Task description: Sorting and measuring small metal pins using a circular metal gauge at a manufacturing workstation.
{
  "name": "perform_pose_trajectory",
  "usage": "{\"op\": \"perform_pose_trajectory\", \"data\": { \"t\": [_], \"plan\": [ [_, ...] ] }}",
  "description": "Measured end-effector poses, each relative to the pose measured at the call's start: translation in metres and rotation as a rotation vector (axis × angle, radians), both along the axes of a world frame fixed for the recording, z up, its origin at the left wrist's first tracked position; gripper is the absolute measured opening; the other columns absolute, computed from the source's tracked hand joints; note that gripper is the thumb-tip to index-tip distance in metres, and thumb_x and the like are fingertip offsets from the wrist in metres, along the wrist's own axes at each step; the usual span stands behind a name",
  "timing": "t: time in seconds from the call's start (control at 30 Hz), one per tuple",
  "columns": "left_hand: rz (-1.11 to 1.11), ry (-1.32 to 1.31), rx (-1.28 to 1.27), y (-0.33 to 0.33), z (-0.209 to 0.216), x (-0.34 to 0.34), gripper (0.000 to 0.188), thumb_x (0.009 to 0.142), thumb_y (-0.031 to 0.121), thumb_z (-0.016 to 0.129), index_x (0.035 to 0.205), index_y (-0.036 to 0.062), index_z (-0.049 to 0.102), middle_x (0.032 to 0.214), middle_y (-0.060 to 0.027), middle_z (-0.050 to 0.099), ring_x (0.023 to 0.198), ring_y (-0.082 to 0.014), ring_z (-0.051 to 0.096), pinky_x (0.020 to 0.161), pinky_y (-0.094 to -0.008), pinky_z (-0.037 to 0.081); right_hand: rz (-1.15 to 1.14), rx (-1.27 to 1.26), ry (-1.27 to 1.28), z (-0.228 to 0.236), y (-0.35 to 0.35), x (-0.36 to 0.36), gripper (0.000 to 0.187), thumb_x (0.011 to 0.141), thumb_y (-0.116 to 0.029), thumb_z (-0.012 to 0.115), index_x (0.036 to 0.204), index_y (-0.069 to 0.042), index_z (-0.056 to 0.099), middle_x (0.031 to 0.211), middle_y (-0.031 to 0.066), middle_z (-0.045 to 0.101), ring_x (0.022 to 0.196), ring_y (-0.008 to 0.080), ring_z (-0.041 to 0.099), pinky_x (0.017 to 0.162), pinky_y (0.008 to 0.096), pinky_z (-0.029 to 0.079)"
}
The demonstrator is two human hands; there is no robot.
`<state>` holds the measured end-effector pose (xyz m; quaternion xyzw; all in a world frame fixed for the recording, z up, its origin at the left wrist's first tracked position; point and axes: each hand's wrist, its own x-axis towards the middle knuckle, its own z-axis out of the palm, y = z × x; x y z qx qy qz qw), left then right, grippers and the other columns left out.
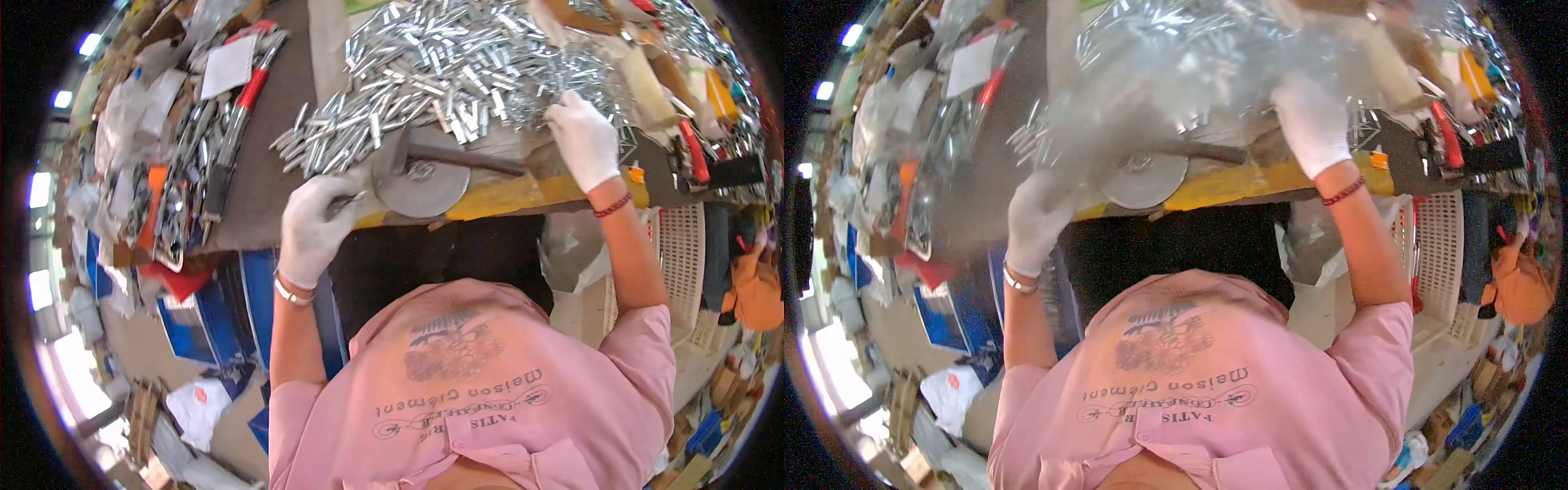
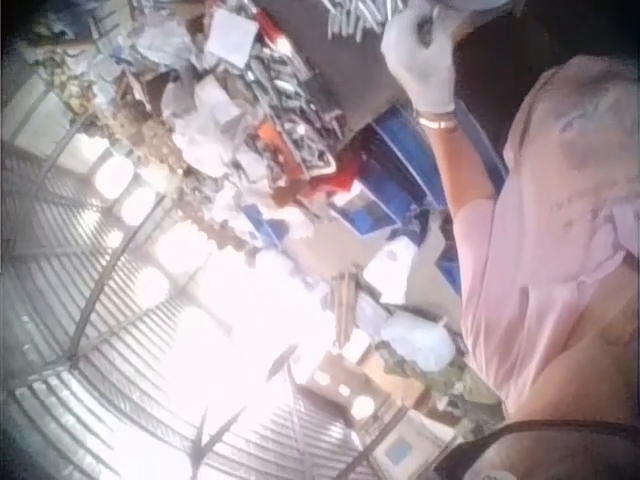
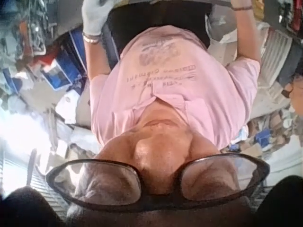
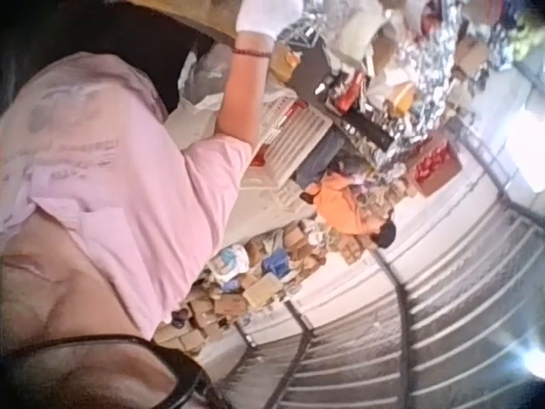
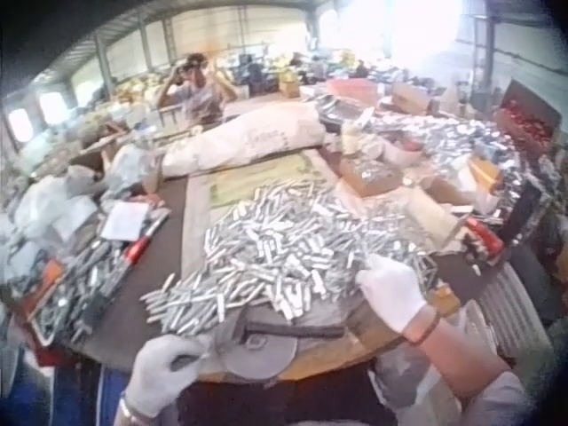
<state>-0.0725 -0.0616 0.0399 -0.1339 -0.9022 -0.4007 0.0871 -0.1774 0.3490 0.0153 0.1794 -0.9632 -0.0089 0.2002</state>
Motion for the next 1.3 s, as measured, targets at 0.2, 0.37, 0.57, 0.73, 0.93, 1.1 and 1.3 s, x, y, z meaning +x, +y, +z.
{"op": "perform_pose_trajectory", "data": {
  "t": [0.2, 0.37, 0.57, 0.73, 0.93, 1.1, 1.3],
  "plan": [
    [-0.164, 0.062, 0.016, 0.028, -0.015, -0.017, 0.012, 0.082, 0.005, 0.079, 0.093, 0.0068, 0.076, 0.091, -0.0093, 0.074, 0.09, -0.034, 0.071, 0.082, -0.0422, 0.056, 0.332, -0.4, -0.173, 0.026, -0.072, 0.052, 0.015, 0.092, -0.007, 0.073, 0.103, -0.014, 0.08, 0.091, 0.0079, 0.07, 0.085, 0.0284, 0.071, 0.074, 0.0384, 0.059],
    [-0.13, -0.008, -0.018, 0.032, -0.022, -0.019, 0.01, 0.083, 0.01, 0.081, 0.092, 0.0098, 0.079, 0.092, -0.0097, 0.073, 0.091, -0.0326, 0.07, 0.083, -0.0426, 0.055, 0.408, -0.393, -0.326, 0.007, -0.115, 0.079, 0.013, 0.092, -0.01, 0.066, 0.098, -0.015, 0.077, 0.091, 0.0062, 0.064, 0.088, 0.0283, 0.071, 0.075, 0.0412, 0.059],
    [-0.038, 0.005, -0.094, 0.033, -0.025, -0.012, 0.009, 0.083, 0.013, 0.083, 0.09, 0.0104, 0.08, 0.091, -0.0091, 0.071, 0.088, -0.0323, 0.069, 0.08, -0.0433, 0.055, 0.394, -0.436, -0.302, -0.002, -0.129, 0.071, 0.003, 0.09, -0.014, 0.075, 0.091, -0.013, 0.072, 0.09, 0.0054, 0.064, 0.083, 0.0287, 0.07, 0.074, 0.0398, 0.057],
    [-0.052, 0.077, -0.114, 0.037, -0.027, -0.008, 0.01, 0.083, 0.013, 0.083, 0.093, 0.0107, 0.08, 0.092, -0.0095, 0.07, 0.088, -0.0324, 0.068, 0.078, -0.0427, 0.055, 0.409, -0.385, -0.306, 0.001, -0.132, 0.067, 0.003, 0.09, -0.015, 0.075, 0.09, -0.013, 0.073, 0.09, 0.0054, 0.064, 0.083, 0.0279, 0.07, 0.073, 0.0404, 0.057],
    [-0.053, 0.139, -0.095, 0.041, -0.035, -0.005, 0.014, 0.083, 0.01, 0.083, 0.096, 0.0113, 0.079, 0.092, -0.0098, 0.069, 0.088, -0.0327, 0.068, 0.078, -0.0427, 0.055, 0.464, -0.434, -0.319, -0.001, -0.129, 0.064, 0.002, 0.092, -0.013, 0.072, 0.091, -0.014, 0.073, 0.09, 0.0052, 0.063, 0.083, 0.0279, 0.07, 0.073, 0.0404, 0.058],
    [-0.067, 0.111, -0.032, 0.04, -0.049, -0.005, 0.015, 0.082, 0.006, 0.083, 0.096, 0.0106, 0.079, 0.091, -0.01, 0.068, 0.088, -0.0332, 0.067, 0.077, -0.0435, 0.054, 0.473, -0.384, -0.314, -0.008, -0.132, 0.065, 0.007, 0.089, -0.012, 0.07, 0.093, -0.015, 0.074, 0.091, 0.0048, 0.062, 0.086, 0.0266, 0.069, 0.074, 0.0392, 0.058],
    [-0.024, 0.155, -0.052, 0.046, -0.036, -0.001, 0.014, 0.082, 0.007, 0.083, 0.095, 0.0097, 0.078, 0.091, -0.0097, 0.068, 0.088, -0.0332, 0.067, 0.078, -0.0429, 0.053, 0.273, -0.504, -0.184, 0.006, -0.095, 0.061, 0.012, 0.087, -0.014, 0.08, 0.098, -0.015, 0.077, 0.091, 0.0053, 0.069, 0.085, 0.0273, 0.072, 0.075, 0.0367, 0.059]
  ]
}}
